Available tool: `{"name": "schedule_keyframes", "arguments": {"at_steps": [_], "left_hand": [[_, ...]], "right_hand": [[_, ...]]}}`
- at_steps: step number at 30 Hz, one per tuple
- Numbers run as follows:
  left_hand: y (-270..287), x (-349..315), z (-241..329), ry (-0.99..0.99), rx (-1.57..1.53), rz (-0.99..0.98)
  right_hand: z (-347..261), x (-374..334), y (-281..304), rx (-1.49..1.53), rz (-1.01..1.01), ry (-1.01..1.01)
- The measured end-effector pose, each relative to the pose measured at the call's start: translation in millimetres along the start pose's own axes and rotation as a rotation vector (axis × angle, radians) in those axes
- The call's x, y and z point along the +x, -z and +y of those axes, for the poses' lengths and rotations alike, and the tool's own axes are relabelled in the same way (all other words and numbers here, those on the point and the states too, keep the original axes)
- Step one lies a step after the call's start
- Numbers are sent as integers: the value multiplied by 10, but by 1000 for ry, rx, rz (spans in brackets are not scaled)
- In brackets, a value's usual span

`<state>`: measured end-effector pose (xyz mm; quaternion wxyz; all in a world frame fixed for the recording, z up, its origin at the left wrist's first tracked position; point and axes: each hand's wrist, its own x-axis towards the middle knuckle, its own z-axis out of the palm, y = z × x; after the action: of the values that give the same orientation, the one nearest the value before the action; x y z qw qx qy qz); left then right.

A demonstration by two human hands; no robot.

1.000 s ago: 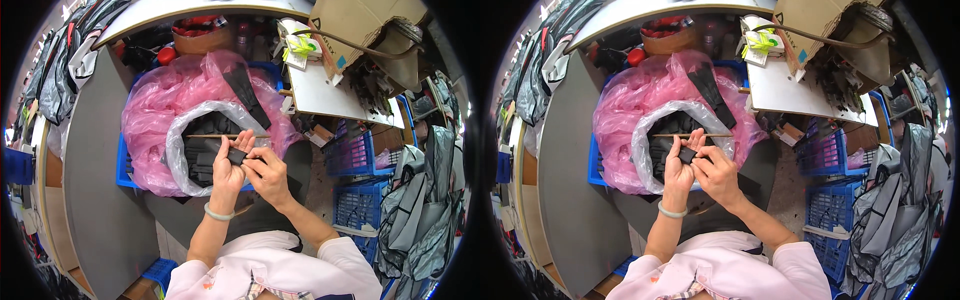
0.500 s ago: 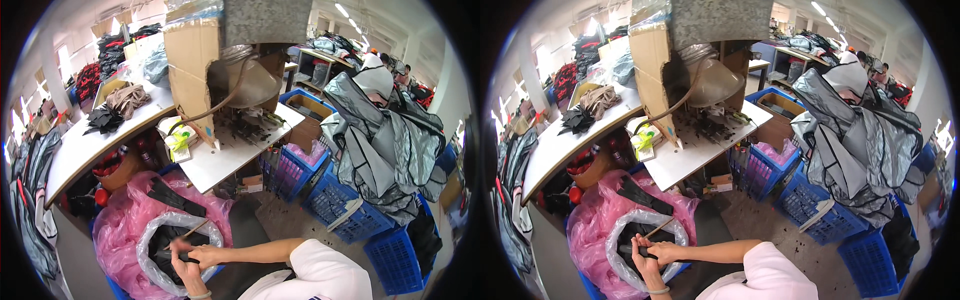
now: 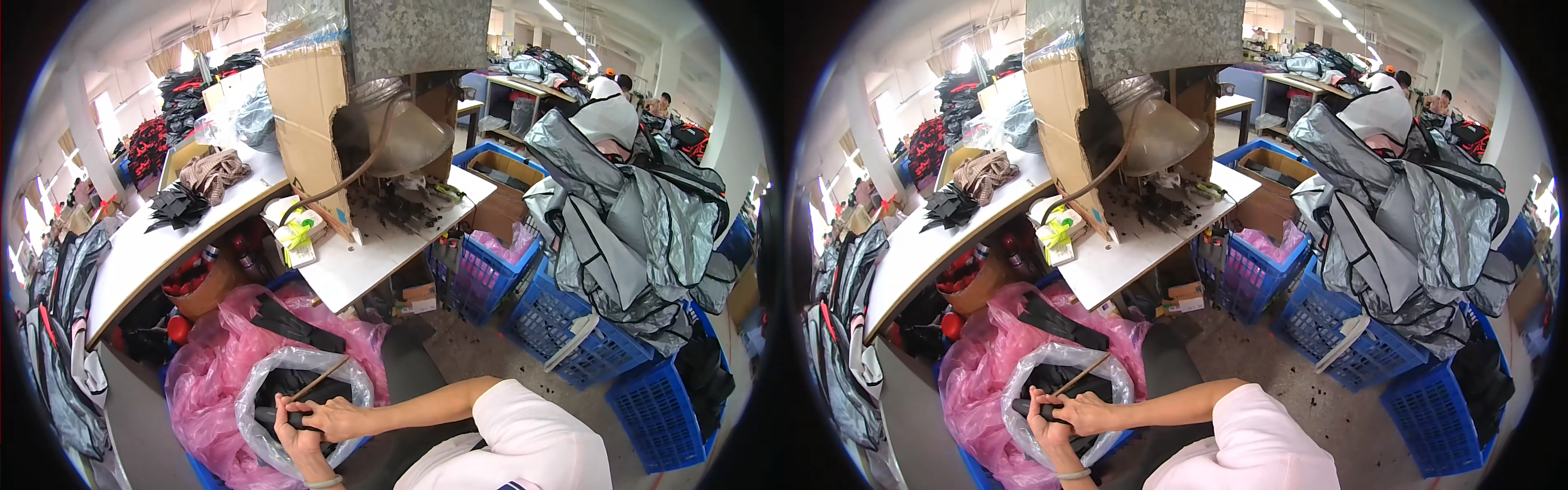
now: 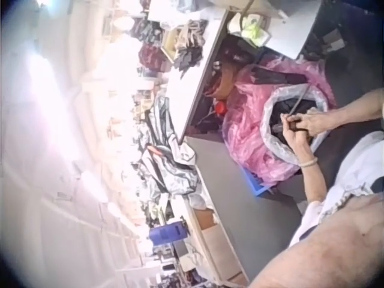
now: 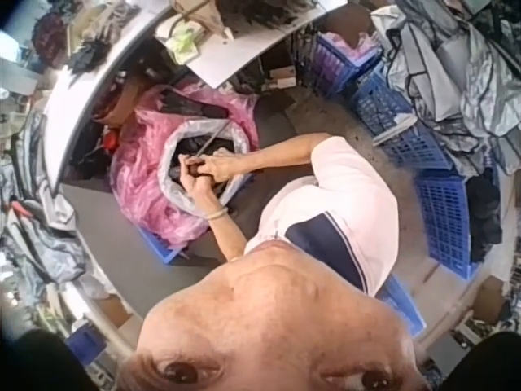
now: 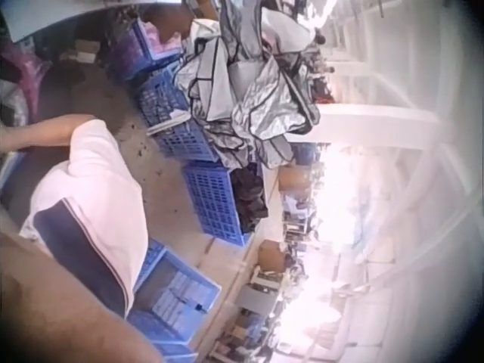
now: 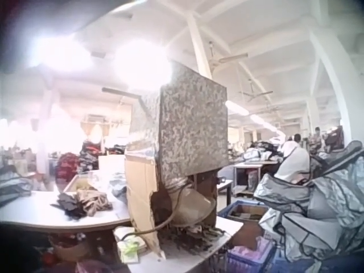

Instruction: The recorder is inspecting and organizing long black plastic or rubber strips at a manufacturing workstation.

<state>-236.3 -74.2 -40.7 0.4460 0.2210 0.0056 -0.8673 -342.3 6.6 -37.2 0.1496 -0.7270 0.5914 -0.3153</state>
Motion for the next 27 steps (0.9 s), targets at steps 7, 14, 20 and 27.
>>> {"name": "schedule_keyframes", "arguments": {"at_steps": [7, 14, 20, 27], "left_hand": [[-89, -196, -53, -66, 55, 40], [-494, -314, -221, -256, 441, -214], [-345, -566, -208, -271, 752, -245], [-159, -584, -427, -559, 1127, -308]], "right_hand": [[-22, -40, -89, -58, 79, 28], [-39, -283, 436, 84, 244, 212], [-312, 24, 992, 208, 367, 110], [-487, 151, 937, 245, 177, 29]]}}
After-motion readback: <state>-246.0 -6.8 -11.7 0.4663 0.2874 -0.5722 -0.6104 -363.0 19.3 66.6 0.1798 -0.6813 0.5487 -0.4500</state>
